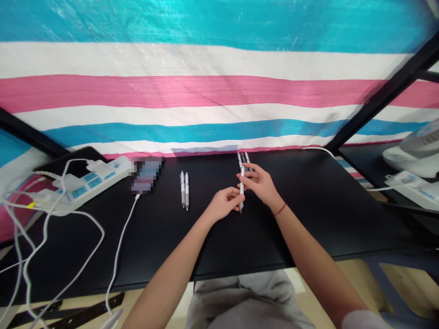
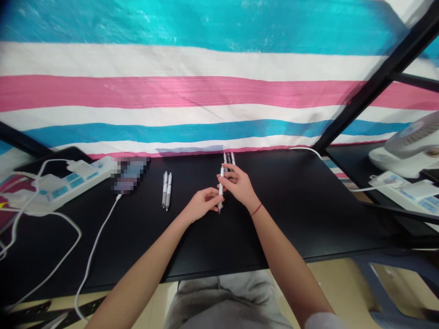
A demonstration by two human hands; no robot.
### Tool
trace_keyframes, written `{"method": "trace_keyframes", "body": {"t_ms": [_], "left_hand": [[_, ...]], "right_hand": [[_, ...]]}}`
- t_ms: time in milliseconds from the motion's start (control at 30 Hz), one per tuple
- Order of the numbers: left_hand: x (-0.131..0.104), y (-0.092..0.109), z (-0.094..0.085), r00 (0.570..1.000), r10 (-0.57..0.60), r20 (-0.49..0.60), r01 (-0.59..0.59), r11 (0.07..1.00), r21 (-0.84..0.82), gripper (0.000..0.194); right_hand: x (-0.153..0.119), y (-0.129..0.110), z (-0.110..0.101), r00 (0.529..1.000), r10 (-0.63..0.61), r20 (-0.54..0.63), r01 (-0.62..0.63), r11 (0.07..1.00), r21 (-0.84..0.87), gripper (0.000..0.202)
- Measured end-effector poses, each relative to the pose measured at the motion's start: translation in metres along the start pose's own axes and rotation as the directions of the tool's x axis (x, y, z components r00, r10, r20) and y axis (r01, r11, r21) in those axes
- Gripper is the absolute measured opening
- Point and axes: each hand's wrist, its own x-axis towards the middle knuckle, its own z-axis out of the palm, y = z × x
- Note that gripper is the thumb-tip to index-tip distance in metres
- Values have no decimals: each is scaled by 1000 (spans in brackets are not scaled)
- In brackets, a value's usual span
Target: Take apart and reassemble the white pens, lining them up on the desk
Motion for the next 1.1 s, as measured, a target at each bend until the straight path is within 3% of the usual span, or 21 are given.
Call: {"method": "trace_keyframes", "body": {"t_ms": [1100], "left_hand": [[1, -3, -1, 999, 36, 18, -36, 999, 33, 31]], "right_hand": [[4, 6, -1, 999, 30, -20, -29, 999, 29, 52]]}}
